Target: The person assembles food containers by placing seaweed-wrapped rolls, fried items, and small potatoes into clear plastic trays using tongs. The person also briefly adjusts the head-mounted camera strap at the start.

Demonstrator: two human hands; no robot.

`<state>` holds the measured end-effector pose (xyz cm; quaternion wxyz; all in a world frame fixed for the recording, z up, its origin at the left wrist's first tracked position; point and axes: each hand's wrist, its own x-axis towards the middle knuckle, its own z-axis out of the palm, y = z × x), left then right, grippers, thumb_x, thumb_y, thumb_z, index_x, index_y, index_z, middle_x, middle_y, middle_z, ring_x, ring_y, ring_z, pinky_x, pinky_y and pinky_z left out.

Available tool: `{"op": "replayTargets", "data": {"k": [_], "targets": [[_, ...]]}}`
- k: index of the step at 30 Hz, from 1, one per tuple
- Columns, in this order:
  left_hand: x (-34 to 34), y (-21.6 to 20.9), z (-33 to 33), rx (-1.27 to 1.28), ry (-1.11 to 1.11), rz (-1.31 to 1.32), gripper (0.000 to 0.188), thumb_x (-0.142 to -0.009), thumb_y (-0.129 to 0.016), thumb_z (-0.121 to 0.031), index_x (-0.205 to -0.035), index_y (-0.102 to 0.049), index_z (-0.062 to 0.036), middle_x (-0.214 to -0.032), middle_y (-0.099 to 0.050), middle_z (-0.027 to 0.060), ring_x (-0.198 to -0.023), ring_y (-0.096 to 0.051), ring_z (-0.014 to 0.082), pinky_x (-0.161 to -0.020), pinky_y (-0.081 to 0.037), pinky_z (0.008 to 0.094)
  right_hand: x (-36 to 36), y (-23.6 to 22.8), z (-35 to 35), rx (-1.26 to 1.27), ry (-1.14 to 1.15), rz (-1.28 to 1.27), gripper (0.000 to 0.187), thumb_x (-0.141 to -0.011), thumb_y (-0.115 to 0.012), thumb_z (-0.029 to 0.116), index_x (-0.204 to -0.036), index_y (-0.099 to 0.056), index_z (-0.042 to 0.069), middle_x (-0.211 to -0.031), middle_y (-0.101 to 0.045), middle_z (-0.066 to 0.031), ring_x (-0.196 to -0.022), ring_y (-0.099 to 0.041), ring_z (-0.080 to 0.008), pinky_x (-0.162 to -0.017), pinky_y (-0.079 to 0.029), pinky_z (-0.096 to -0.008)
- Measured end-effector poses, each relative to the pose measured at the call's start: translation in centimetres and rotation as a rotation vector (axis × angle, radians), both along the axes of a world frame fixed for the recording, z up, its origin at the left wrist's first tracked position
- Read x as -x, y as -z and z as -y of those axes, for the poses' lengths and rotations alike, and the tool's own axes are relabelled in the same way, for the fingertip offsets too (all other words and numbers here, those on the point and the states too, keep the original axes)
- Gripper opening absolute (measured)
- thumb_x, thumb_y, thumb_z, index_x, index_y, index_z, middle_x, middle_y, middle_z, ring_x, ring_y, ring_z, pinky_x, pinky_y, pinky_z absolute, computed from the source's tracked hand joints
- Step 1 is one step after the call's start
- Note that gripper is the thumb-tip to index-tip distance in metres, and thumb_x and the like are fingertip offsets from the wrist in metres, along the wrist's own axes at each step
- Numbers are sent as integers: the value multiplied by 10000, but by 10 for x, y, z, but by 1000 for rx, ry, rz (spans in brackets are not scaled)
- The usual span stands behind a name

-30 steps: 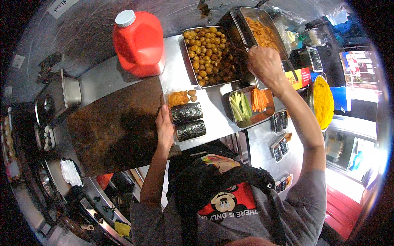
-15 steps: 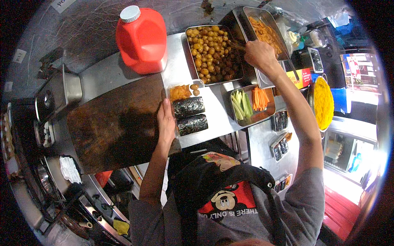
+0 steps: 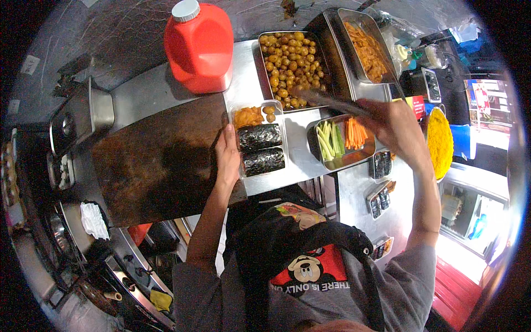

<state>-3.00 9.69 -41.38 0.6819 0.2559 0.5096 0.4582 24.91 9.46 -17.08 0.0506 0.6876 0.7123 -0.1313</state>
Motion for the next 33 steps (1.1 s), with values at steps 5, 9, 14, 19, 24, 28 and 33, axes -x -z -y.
{"op": "replayTargets", "data": {"k": [5, 9, 14, 19, 24, 28, 33], "targets": [[-8, 2, 0, -24, 66, -115, 494, -1025, -392, -404, -1169, -560, 38, -1045, -607, 61, -951, -530, 134, -880, -411, 275, 29, 7, 15, 66, -81, -9, 307, -813, -669, 189, -1097, -667, 75, -827, -656, -198, -712, -639, -378, -655, -504, -442], [-12, -14, 2, 33, 99, -201, 517, -1021, -389, -426, -1167, -561, 40, -1044, -609, 70, -962, -530, 144, -890, -408, 282, 38, 19, 18, 70, -125, 85, 373, -792, -691, 193, -1124, -648, 29, -864, -666, -208, -718, -654, -365, -670, -515, -434], [-10, -8, 3, 15, 104, -184, 551, -1013, -394, -454, -1176, -555, 46, -1055, -609, 80, -974, -531, 153, -901, -406, 287, 30, 10, 25, -112, -181, 7, 295, -820, -631, 177, -1095, -626, 69, -721, -656, -174, -634, -647, -352, -584, -505, -455], [-7, 3, 6, -46, 85, -123, 550, -1014, -390, -453, -1164, -557, 49, -1047, -608, 83, -964, -532, 160, -897, -408, 292, 29, 6, 23, -118, -177, 22, 327, -798, -634, 158, -1112, -634, 69, -695, -648, -167, -620, -648, -337, -564, -503, -446], [-7, 2, 6, -125, 110, -226, 533, -1019, -380, -440, -1145, -566, 43, -1026, -607, 82, -948, -532, 161, -888, -409, 291, 32, 24, 20, -30, -177, 76, 333, -790, -685, 151, -1104, -666, 43, -854, -671, -193, -672, -654, -334, -603, -509, -412], [-5, -3, 5, -113, 96, -207, 523, -1021, -376, -434, -1135, -568, 40, -1022, -607, 79, -942, -532, 153, -880, -412, 290, 31, 14, 15, -107, -164, 105, 333, -793, -684, 170, -1106, -664, 58, -820, -668, -173, -666, -648, -341, -597, -507, -416], [-5, -9, 3, -71, 50, -135, 517, -1022, -373, -435, -1130, -559, 35, -1014, -601, 65, -932, -525, 140, -871, -413, 287, -4, 24, -23, -305, -93, 411, 187, -807, -615, 175, -935, -647, 42, -668, -651, -166, -593, -664, -318, -520, -530, -426]]}}
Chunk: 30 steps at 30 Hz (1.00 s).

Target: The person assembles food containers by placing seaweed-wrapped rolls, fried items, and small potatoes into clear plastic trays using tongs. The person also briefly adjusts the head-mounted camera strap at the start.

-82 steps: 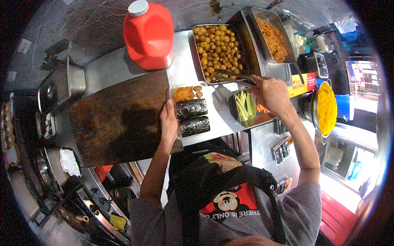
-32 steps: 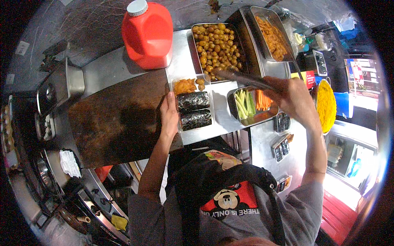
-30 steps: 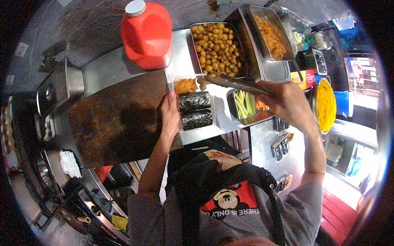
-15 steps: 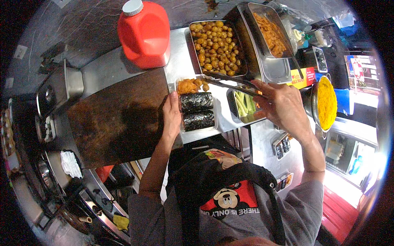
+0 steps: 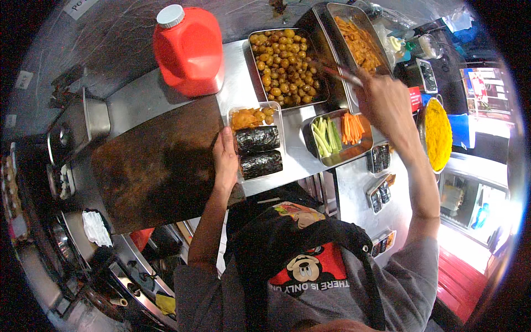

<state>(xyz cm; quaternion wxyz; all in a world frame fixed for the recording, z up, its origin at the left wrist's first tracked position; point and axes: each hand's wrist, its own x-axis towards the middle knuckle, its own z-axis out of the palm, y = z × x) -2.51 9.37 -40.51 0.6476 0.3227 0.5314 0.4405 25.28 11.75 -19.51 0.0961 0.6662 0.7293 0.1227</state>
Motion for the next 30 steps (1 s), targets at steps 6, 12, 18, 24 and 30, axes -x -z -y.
{"op": "replayTargets", "data": {"k": [6, 12, 18, 24, 30], "targets": [[5, 10, 2, 48, 21, 53, 520, -1022, -372, -439, -1130, -559, 33, -1014, -598, 61, -934, -522, 140, -867, -411, 286, -18, 40, -70, 64, 49, 64, 188, -790, -575, 164, -723, -689, 30, -727, -674, -197, -676, -690, -344, -595, -566, -432], [10, 2, 4, 54, 31, -55, 532, -1021, -372, -440, -1140, -557, 44, -1035, -601, 69, -950, -526, 147, -883, -405, 287, -26, 66, -113, 147, 102, -3, 228, -784, -552, 167, -842, -711, 15, -819, -685, -227, -780, -694, -376, -676, -572, -463], [8, -5, 4, 58, -8, 45, 536, -1026, -366, -428, -1161, -548, 58, -1052, -607, 76, -969, -535, 146, -897, -407, 288, -35, 64, -123, 148, 117, -36, 264, -820, -553, 222, -905, -704, 23, -862, -687, -227, -828, -688, -380, -713, -559, -491], [9, 6, -2, 52, 1, -14, 502, -1024, -390, -409, -1150, -563, 45, -1063, -613, 78, -979, -539, 142, -900, -409, 278, -34, 20, -77, 138, 112, -91, 330, -867, -596, 337, -906, -690, 23, -754, -661, -209, -741, -670, -378, -684, -522, -460], [6, 6, -5, 40, -11, 40, 501, -1023, -392, -415, -1133, -567, 42, -1033, -604, 71, -956, -529, 142, -895, -401, 273, 10, -23, 8, 293, 14, -592, 215, -848, -658, 153, -1034, -699, 53, -763, -676, -165, -686, -682, -275, -659, -501, -376]]}}
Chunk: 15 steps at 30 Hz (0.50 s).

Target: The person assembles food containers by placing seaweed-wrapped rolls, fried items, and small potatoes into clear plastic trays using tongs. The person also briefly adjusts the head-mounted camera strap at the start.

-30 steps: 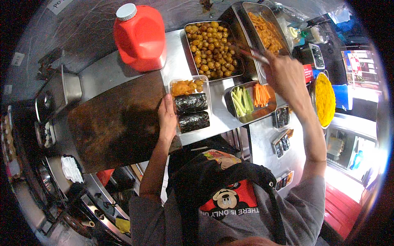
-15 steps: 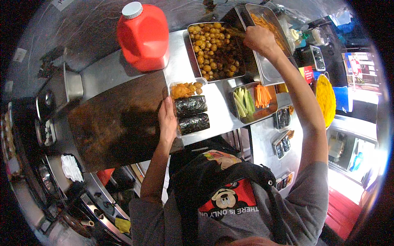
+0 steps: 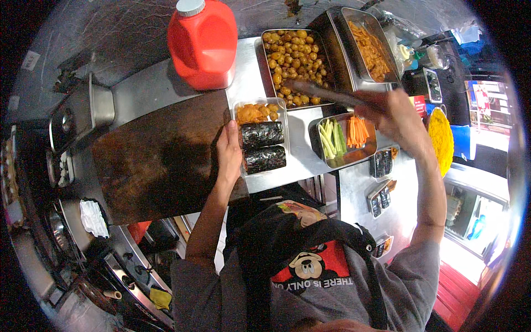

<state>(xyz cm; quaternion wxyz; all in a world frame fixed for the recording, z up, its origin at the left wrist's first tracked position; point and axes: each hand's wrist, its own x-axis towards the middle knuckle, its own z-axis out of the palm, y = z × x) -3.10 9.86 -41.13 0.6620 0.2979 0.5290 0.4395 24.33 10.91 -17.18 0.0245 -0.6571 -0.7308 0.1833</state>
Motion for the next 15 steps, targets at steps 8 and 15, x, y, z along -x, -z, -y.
{"op": "replayTargets", "data": {"k": [8, 15], "targets": [[-5, -5, -4, 35, 44, -4, 518, -1016, -400, -435, -1158, -557, 38, -1038, -600, 65, -958, -529, 142, -888, -402, 270, 27, 13, 36, 150, -14, 103, 345, -811, -677, 171, -1134, -653, 50, -785, -662, -195, -706, -662, -333, -682, -505, -411], [-8, -10, -3, 55, 24, 118, 523, -1018, -391, -434, -1186, -546, 36, -1043, -604, 57, -946, -543, 137, -875, -420, 281, 18, 5, 37, 63, 44, -4, 259, -826, -642, 199, -1053, -670, 77, -758, -652, -199, -698, -648, -367, -662, -516, -451]]}}
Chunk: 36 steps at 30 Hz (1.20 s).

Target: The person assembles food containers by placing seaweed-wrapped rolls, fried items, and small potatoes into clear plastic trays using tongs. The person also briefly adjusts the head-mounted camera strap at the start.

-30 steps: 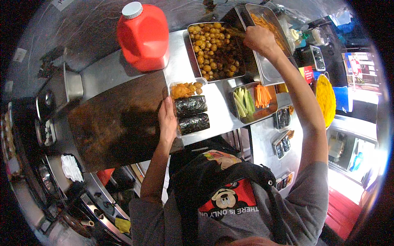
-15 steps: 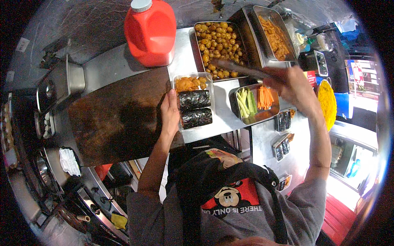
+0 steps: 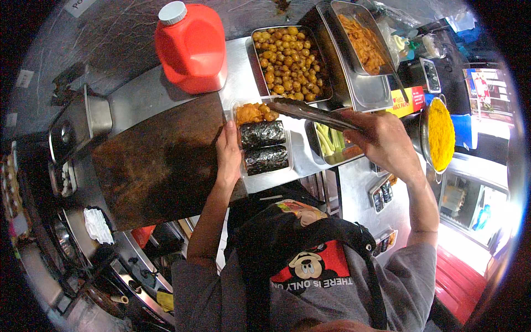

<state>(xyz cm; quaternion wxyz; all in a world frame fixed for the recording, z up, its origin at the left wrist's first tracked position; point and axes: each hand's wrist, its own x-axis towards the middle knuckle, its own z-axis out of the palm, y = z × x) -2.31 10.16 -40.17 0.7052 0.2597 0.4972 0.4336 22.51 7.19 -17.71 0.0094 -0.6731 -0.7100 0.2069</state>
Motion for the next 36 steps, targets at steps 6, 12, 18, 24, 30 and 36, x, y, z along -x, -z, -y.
{"op": "replayTargets", "data": {"k": [6, 12, 18, 24, 30, 36], "targets": [[1, -2, 1, -6, 19, -73, 542, -1009, -397, -462, -1173, -552, 31, -1033, -604, 53, -942, -535, 136, -875, -416, 283, -1, 10, 2, 31, -72, 54, 307, -820, -659, 125, -1114, -657, 38, -800, -666, -191, -696, -677, -304, -653, -510, -395], [1, -3, 4, -21, 33, -118, 544, -1006, -397, -472, -1152, -561, 26, -1018, -601, 57, -937, -526, 135, -872, -411, 278, 2, 6, -6, 94, -33, 76, 303, -817, -667, 130, -1107, -662, 45, -781, -664, -184, -671, -682, -279, -631, -509, -395], [3, 8, 2, -47, 29, -89, 534, -1011, -391, -462, -1151, -561, 24, -1025, -600, 56, -944, -525, 133, -883, -405, 277, -2, 19, -1, -22, -136, 124, 309, -820, -670, 162, -1114, -668, 66, -772, -656, -187, -670, -661, -323, -618, -507, -404], [1, 0, 0, -65, -2, -86, 519, -1017, -385, -444, -1146, -558, 28, -1042, -599, 63, -969, -528, 136, -899, -402, 285, -18, -6, -30, -204, 14, 369, 250, -847, -646, 230, -1073, -688, 131, -753, -651, -179, -670, -644, -359, -601, -508, -434], [3, 8, 1, -17, 44, -88, 515, -1021, -387, -428, -1179, -548, 35, -1069, -596, 68, -988, -525, 136, -909, -397, 280, -39, 23, -108, -202, 39, 715, 223, -837, -568, 249, -804, -672, 55, -735, -665, -194, -708, -678, -346, -630, -544, -450], [4, 3, 6, -8, 46, -118, 507, -1023, -388, -417, -1182, -548, 38, -1072, -595, 65, -984, -522, 131, -904, -398, 277, -48, 56, -156, -187, -63, 681, 228, -777, -581, 208, -761, -680, 3, -779, -673, -212, -740, -680, -367, -648, -551, -467]]}}
